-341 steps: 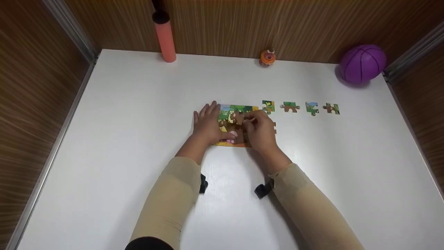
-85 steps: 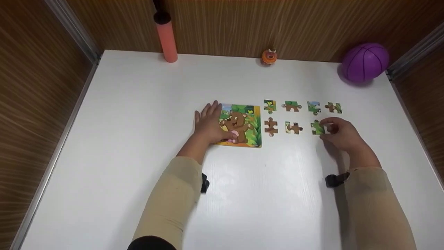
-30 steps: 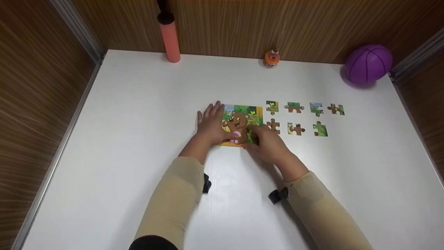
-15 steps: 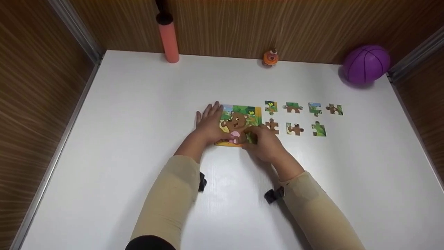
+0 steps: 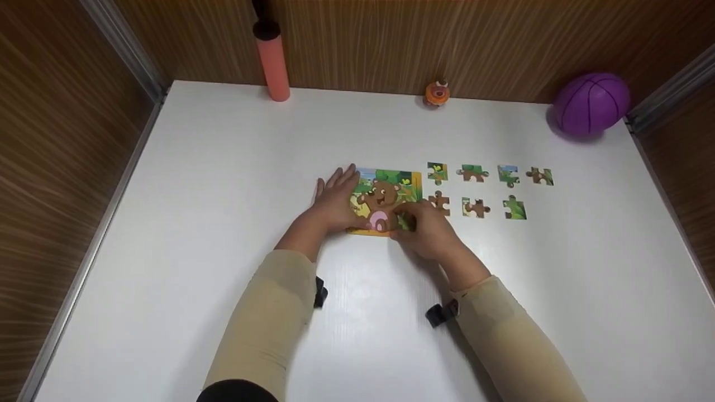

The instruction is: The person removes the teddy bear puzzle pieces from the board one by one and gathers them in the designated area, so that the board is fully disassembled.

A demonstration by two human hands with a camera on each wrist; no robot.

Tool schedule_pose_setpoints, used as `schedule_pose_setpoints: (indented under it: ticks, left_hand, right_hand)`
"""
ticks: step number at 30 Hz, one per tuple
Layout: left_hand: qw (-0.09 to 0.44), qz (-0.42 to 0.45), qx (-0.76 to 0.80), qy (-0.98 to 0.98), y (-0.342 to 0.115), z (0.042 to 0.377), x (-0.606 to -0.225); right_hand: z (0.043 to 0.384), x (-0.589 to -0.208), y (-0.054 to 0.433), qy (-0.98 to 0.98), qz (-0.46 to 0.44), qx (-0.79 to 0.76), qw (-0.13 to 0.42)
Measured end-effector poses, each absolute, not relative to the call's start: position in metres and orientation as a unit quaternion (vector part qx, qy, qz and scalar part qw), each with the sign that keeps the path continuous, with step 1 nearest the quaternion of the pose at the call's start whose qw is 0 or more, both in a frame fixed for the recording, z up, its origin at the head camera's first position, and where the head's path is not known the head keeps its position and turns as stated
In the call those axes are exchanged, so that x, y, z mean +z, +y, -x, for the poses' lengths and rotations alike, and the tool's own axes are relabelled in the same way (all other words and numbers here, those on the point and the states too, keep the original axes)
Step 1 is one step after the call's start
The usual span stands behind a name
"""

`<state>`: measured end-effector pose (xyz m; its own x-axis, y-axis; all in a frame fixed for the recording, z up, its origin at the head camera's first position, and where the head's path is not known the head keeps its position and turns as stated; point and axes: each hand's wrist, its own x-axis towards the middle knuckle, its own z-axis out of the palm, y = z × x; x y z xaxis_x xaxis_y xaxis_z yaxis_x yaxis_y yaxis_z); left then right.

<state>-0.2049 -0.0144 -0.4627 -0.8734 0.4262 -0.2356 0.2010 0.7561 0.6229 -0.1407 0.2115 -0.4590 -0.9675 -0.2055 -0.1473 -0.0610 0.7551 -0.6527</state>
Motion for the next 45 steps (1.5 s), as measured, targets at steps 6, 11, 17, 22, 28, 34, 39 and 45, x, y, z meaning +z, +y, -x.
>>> schedule_pose_setpoints:
  ticks: [6, 11, 17, 22, 28, 34, 39, 45]
  left_hand:
    - [0.188, -0.168, 0.286, 0.924, -0.015, 0.207, -0.462]
    - [0.192, -0.168, 0.283, 0.925, -0.015, 0.207, -0.461]
    - [0.194, -0.167, 0.286, 0.923, -0.015, 0.208, -0.461]
    - [0.197, -0.164, 0.287, 0.923, -0.015, 0.208, -0.461]
    - [0.198, -0.163, 0.285, 0.923, -0.014, 0.208, -0.462]
    - [0.198, -0.163, 0.283, 0.924, -0.013, 0.208, -0.462]
    - [0.200, -0.161, 0.291, 0.922, -0.014, 0.208, -0.462]
    - [0.199, -0.163, 0.294, 0.921, -0.016, 0.208, -0.462]
  right_hand:
    - [0.139, -0.462, 0.211, 0.929, 0.072, -0.352, 0.092]
    - [0.139, -0.461, 0.210, 0.923, 0.068, -0.368, 0.087]
    - [0.139, -0.464, 0.210, 0.914, 0.066, -0.394, 0.067]
    - [0.137, -0.467, 0.209, 0.897, 0.057, -0.435, 0.047]
    - [0.135, -0.469, 0.208, 0.881, 0.061, -0.467, 0.043]
    - [0.135, -0.469, 0.213, 0.892, 0.051, -0.445, 0.055]
    - [0.134, -0.467, 0.221, 0.894, 0.052, -0.442, 0.056]
    - [0.131, -0.467, 0.242, 0.896, 0.076, -0.436, 0.027]
